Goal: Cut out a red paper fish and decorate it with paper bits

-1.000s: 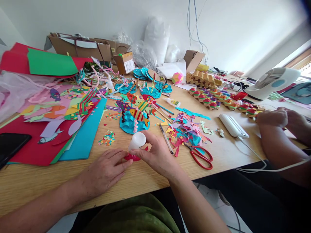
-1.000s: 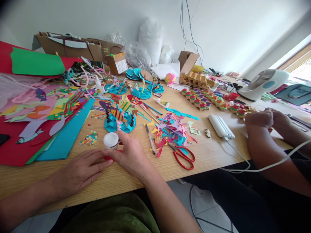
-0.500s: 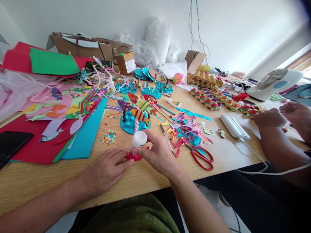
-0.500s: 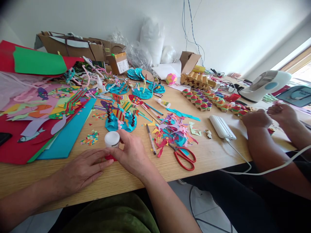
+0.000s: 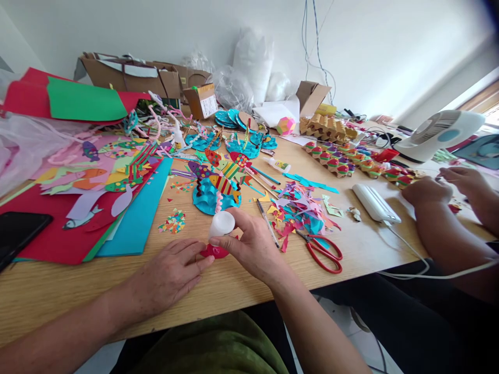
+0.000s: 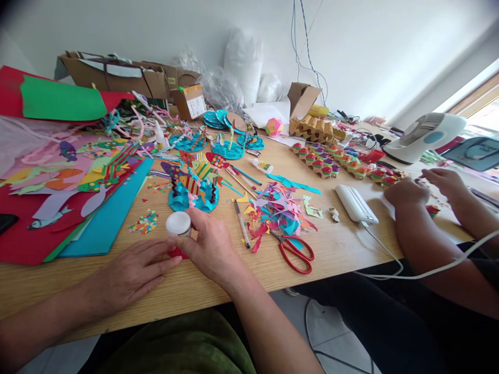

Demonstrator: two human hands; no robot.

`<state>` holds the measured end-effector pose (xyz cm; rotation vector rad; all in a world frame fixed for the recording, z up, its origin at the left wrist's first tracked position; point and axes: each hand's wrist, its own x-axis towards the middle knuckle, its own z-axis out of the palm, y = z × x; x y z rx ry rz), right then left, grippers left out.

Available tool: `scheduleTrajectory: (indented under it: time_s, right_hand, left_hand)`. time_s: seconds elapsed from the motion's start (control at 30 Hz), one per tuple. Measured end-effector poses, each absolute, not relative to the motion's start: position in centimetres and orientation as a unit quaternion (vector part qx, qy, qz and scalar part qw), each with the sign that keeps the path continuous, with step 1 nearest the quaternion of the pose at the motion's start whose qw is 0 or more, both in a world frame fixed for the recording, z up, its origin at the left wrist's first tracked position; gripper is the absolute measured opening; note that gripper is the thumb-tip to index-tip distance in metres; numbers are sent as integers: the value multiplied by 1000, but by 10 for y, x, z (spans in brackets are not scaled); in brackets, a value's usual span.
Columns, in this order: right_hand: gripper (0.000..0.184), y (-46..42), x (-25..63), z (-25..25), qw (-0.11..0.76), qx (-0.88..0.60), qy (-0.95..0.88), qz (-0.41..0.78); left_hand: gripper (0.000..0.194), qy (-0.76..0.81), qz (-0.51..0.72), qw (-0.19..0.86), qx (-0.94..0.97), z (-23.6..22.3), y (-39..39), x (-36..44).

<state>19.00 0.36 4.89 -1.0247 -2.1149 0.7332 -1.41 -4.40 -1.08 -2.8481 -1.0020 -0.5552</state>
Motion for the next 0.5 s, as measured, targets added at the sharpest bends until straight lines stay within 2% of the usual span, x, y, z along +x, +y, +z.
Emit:
scheduleTrajectory:
  time_s: [0.5]
  right_hand:
    - [21,3,186,48,329,-378,-821,272]
  left_hand:
    - [30,-325,-185,39,-927,-11,-43,-14]
